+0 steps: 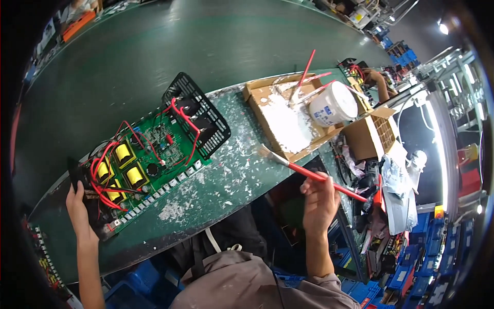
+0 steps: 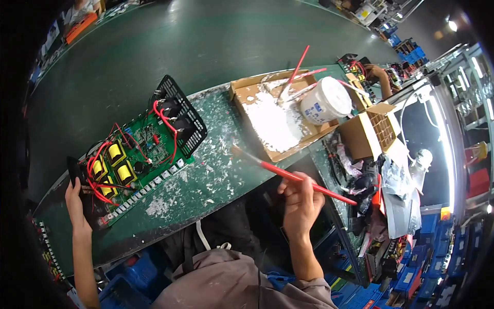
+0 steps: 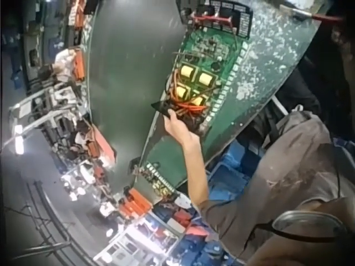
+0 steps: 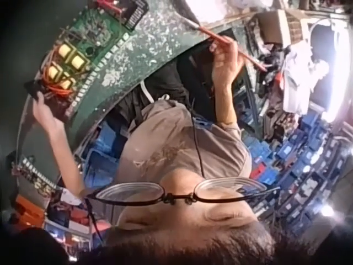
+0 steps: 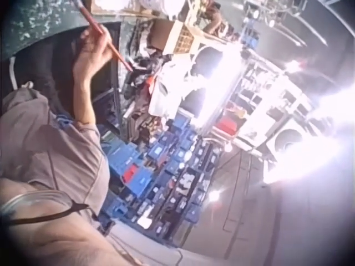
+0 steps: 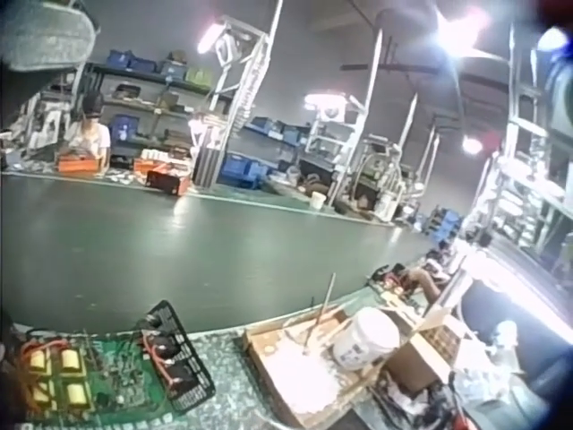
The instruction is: Assembling electronic circuit boards by trimming wires and applying a substance with a brush on a production line.
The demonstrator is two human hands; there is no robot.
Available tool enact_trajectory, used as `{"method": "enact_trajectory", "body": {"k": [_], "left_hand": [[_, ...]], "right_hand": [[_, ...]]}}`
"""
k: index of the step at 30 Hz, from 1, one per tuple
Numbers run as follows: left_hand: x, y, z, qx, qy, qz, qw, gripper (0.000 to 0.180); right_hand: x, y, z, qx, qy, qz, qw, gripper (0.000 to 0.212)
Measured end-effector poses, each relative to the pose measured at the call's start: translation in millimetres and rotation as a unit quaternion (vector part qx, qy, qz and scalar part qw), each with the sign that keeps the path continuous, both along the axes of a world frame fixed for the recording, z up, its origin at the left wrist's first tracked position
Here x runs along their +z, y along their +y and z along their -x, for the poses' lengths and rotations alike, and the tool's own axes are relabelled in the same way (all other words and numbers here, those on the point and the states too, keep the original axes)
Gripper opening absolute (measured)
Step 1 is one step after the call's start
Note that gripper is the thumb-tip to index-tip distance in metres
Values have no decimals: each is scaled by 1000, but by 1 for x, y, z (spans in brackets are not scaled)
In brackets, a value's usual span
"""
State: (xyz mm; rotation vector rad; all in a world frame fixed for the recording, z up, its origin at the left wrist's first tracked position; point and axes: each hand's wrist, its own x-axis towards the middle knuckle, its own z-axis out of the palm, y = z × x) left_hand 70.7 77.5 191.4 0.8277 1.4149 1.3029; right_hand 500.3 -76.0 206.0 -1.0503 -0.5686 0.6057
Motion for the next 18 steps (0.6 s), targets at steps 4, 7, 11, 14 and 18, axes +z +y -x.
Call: {"method": "enact_trajectory", "body": {"k": [4,7,11,14,18], "left_hand": [[-9,4,18,-12,59,29,998,37],[-4,1,11,36,-5,53,998,51],[-8,-1,26,7,-30,22,999,54],[-1,-4,7,30,-58,8,998,45],[-4,-6,-2,115,7,-55,992,55]], "right_hand": [[17,2,-43,-147,-457,35,876,15],[40,13,-65,-81,-566,162,804,10],[45,30,-78,-16,-594,192,781,11],[48,42,-85,16,-592,183,785,11],[47,58,-102,9,-551,143,822,17]]}}
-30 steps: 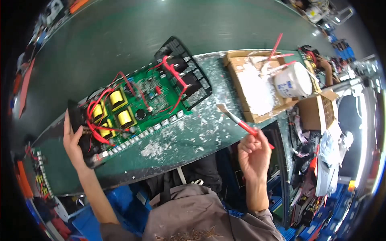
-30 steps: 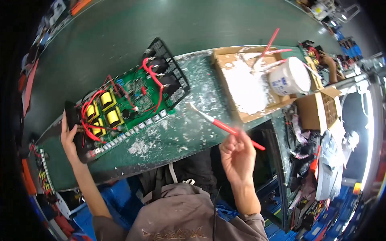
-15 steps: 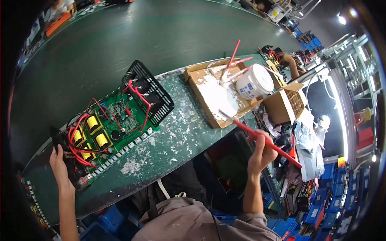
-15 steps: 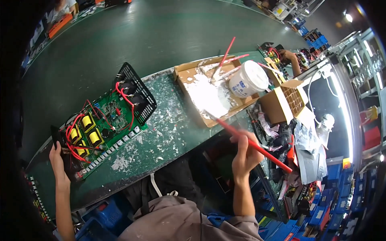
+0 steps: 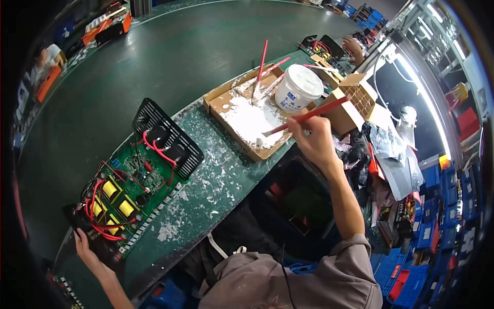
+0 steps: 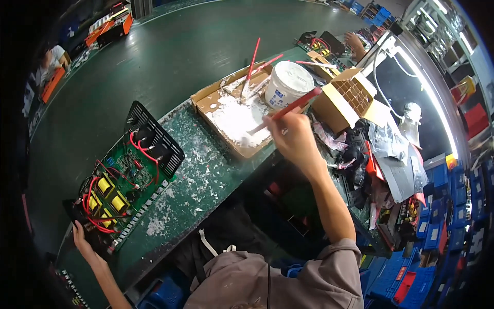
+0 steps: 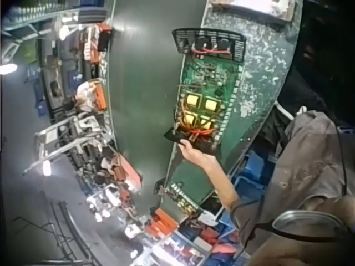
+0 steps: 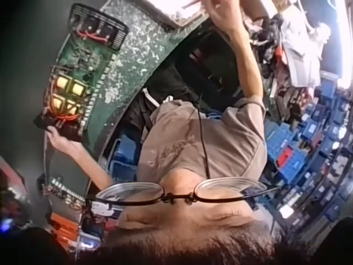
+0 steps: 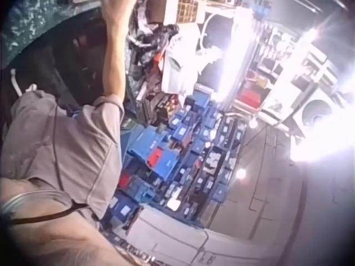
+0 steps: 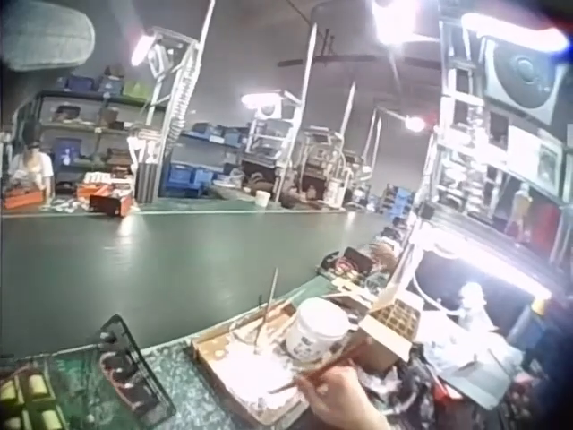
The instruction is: Assembling electronic circuit boards by trimming wires and applying a substance with a brush on a production line.
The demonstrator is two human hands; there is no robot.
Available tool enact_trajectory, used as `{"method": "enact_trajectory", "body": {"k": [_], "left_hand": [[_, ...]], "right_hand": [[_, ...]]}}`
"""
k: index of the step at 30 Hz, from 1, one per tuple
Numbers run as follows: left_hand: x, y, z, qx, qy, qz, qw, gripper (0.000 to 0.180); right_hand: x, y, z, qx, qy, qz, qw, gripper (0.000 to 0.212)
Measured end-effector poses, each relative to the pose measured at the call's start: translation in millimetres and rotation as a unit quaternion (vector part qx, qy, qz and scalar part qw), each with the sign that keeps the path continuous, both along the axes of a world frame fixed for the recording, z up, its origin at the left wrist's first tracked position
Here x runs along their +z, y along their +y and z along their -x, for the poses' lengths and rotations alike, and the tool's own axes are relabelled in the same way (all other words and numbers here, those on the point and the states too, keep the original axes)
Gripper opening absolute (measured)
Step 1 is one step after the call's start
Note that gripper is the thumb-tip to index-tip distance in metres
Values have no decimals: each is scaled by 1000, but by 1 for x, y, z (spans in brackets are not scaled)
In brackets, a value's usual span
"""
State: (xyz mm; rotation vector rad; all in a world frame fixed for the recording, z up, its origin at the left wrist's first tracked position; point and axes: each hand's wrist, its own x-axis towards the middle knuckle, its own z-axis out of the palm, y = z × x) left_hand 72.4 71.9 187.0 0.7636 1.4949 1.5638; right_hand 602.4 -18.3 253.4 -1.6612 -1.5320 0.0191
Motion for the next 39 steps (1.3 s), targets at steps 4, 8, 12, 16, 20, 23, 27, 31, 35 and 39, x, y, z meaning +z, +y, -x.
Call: {"method": "enact_trajectory", "body": {"k": [4,8,12,16,20,23,27,31,35,39], "left_hand": [[-11,-27,7,77,216,-47,972,53],[-28,-72,0,134,337,-39,931,41],[-66,-105,13,178,332,-130,917,34],[-76,-110,24,141,606,-244,744,34],[-81,-109,27,103,772,-303,549,37],[-73,-100,15,113,765,-350,529,51],[-54,-97,-2,113,741,-388,536,60],[-137,-111,72,74,679,-366,632,60],[-62,-86,-15,19,448,-582,678,59],[-131,-119,64,55,663,-375,646,59]], "right_hand": [[7,-5,-16,-24,277,-37,960,26],[-1,-19,-11,-43,625,-156,764,24],[-3,-35,9,16,666,-141,732,27],[8,-46,27,17,638,-161,753,27],[13,-51,33,19,599,-169,782,27],[11,-49,32,-26,488,-172,855,25],[3,-43,28,-61,358,-161,918,23],[-1,-41,15,-86,459,-144,873,29],[2,-33,18,-71,535,-143,830,30],[3,-39,21,-36,546,-137,826,31]]}}
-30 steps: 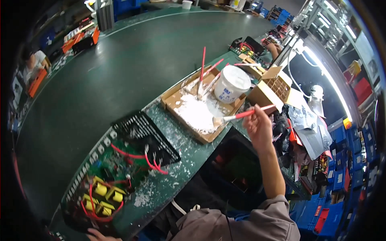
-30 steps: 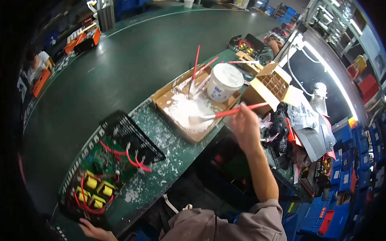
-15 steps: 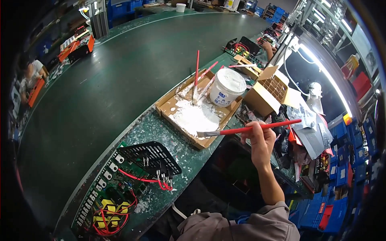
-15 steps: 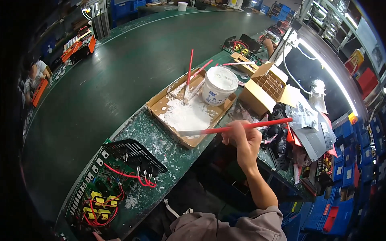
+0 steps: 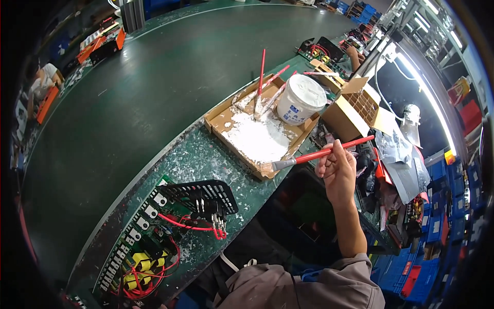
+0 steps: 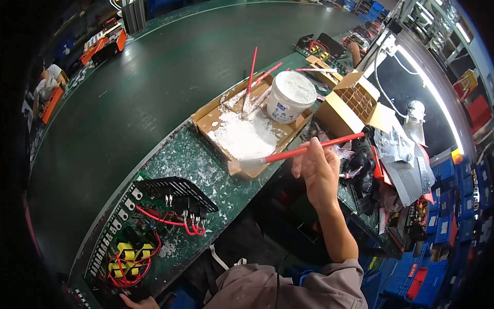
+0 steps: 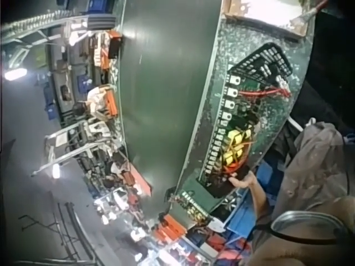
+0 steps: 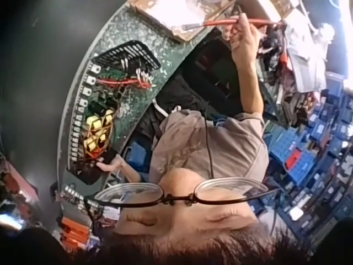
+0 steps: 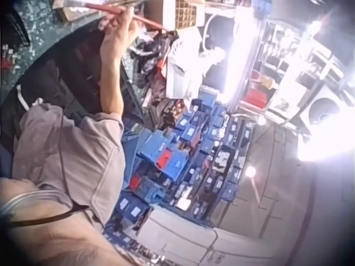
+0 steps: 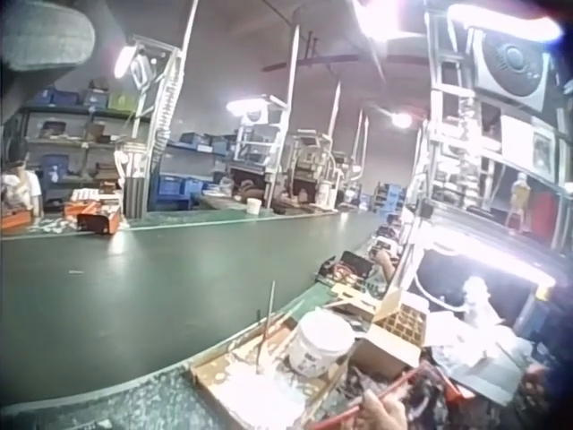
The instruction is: Assembling electronic circuit boards by trimming wires and applying a substance with a brush on a production line.
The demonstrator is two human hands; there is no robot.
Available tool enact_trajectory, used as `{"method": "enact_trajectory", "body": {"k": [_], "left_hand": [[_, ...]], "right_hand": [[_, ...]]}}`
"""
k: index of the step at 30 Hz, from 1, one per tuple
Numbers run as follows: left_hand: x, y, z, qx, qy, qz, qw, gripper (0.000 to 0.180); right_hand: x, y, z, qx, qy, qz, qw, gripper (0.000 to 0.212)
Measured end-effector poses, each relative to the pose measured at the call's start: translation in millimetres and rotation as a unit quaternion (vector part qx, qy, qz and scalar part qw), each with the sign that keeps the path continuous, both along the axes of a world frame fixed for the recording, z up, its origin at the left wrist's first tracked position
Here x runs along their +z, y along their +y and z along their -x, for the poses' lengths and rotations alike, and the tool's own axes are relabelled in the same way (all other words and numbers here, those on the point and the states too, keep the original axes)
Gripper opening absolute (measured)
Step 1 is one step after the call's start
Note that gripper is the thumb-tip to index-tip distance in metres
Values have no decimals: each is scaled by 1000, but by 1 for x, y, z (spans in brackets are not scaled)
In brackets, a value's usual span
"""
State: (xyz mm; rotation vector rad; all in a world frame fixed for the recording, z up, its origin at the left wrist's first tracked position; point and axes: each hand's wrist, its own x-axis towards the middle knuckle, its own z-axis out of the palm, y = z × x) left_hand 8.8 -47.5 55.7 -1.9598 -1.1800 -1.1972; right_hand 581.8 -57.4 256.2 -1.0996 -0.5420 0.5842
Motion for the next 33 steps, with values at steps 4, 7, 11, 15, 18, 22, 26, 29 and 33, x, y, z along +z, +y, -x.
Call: {"method": "enact_trajectory", "body": {"k": [4,7,11,15,18,22,26,29,33], "left_hand": [[33,7,-41,42,-28,-8,999,61],[-22,-2,-5,-69,-214,-16,974,64],[8,6,-10,-36,-19,-22,999,66],[8,6,-13,14,11,-59,998,64],[13,9,-22,52,32,-87,994,63],[27,19,-42,100,-4,-193,976,43],[9,14,-28,-126,-331,-54,934,40],[-4,8,-15,-281,-537,53,794,42],[21,13,-50,-252,-581,-12,774,41]], "right_hand": [[0,-1,11,30,8,-2,1000,33],[1,-3,13,9,-63,2,998,34],[-5,0,11,-56,-356,82,929,22],[3,17,4,-1,-578,199,792,12],[-7,28,-2,31,-543,232,806,12],[-10,32,-1,25,-540,224,811,12],[-9,38,-3,-3,-567,216,795,8],[-6,41,-9,18,-616,183,766,8],[-10,48,-10,46,-591,192,782,12]]}}
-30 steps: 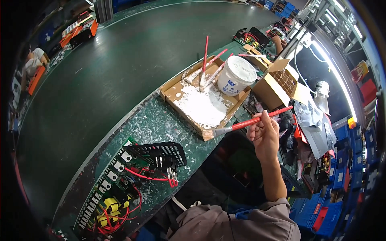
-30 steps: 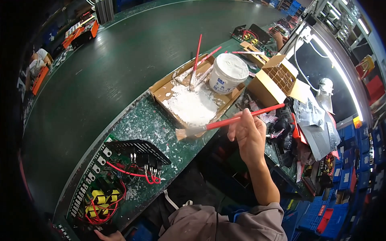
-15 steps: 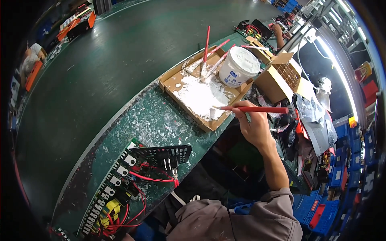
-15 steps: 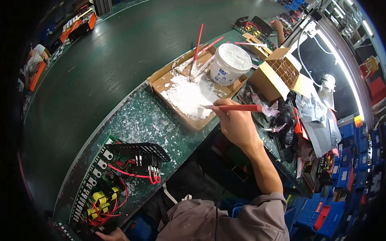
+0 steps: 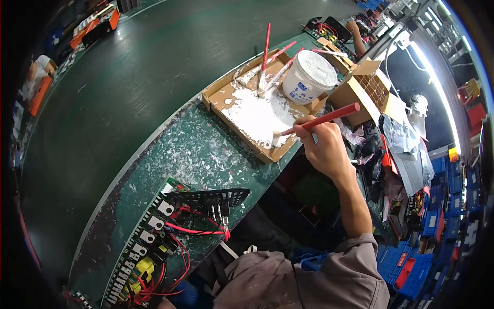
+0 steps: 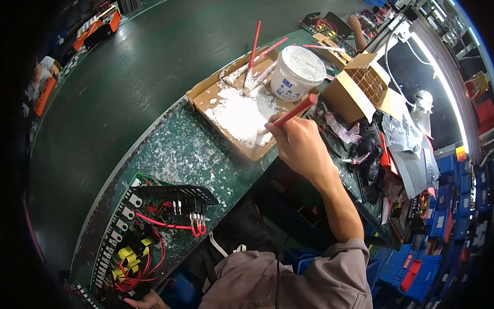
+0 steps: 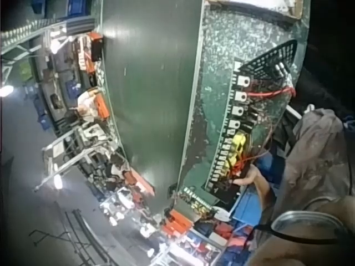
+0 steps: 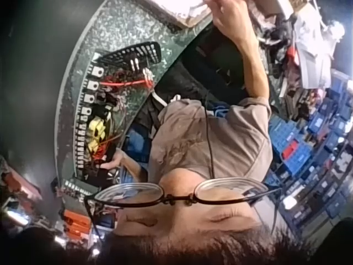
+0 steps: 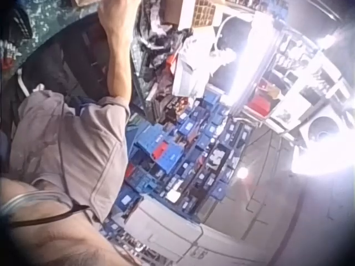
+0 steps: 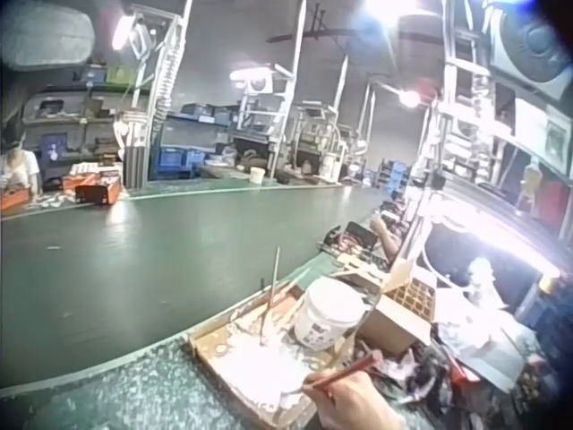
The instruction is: Assembling electronic circuit boards by trimming wires and applying a substance with a brush on a production line.
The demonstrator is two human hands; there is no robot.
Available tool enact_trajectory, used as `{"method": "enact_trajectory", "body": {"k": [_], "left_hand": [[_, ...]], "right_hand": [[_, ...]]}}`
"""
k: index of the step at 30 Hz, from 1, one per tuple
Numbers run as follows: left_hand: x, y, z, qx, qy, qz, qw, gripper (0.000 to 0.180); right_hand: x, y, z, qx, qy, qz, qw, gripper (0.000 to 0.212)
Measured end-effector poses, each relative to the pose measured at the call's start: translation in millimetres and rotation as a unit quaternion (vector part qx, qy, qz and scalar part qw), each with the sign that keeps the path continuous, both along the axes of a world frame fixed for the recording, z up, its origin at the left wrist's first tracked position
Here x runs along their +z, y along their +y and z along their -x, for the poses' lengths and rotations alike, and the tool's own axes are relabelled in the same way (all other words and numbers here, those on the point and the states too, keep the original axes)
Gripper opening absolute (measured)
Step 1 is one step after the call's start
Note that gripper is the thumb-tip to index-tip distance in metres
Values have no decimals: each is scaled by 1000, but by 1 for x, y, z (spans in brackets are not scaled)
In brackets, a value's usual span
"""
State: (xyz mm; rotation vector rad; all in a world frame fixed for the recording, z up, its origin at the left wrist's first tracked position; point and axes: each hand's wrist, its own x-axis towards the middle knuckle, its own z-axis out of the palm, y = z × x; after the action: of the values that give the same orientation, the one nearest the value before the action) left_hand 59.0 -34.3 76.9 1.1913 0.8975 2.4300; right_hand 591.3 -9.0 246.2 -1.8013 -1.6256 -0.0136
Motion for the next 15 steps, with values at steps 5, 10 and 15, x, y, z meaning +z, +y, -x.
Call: {"method": "enact_trajectory", "body": {"k": [5,10,15], "left_hand": [[51,-5,-41,507,490,357,613,44],[34,-8,-16,486,635,-36,600,64],[88,0,-104,470,326,518,636,67]], "right_hand": [[11,-3,-8,-32,-8,57,998,16],[6,2,-20,-51,180,49,981,24],[1,-5,-29,-99,236,-74,964,22]]}}
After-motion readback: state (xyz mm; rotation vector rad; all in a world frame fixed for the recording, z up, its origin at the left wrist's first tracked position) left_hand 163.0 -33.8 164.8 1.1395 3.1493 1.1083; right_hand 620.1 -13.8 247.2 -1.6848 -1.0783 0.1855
